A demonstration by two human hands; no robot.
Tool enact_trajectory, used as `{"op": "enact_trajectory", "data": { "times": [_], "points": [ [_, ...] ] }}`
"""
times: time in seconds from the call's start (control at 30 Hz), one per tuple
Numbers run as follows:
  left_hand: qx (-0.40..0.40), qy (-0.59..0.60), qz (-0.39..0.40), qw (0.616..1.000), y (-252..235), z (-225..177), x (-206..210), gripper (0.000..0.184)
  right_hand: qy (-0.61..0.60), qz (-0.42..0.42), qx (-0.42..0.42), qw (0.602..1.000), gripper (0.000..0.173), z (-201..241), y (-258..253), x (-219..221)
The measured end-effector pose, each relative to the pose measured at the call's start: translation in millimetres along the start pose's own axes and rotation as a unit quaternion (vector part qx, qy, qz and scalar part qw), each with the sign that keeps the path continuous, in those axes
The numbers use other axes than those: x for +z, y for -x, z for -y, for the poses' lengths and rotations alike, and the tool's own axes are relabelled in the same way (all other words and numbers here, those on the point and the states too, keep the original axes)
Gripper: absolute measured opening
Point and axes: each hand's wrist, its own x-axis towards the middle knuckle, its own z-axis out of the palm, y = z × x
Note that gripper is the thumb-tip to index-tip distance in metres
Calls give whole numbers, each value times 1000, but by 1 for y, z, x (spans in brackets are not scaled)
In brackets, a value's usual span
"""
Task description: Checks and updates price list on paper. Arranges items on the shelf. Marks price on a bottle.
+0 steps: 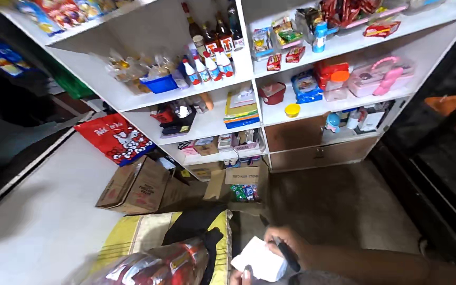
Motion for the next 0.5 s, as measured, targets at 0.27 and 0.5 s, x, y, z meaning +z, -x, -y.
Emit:
{"op": "enact_trajectory", "data": {
  "times": [0.27, 0.5],
  "points": [
    [-82, -26, 60, 994, -42, 21, 65, 31, 54, 39, 84, 994, 27, -25, 4, -74],
    [-25, -14, 7, 1000, -108, 37, 124, 34, -6, -58, 70, 996, 45, -68, -26, -162]
  ]
}}
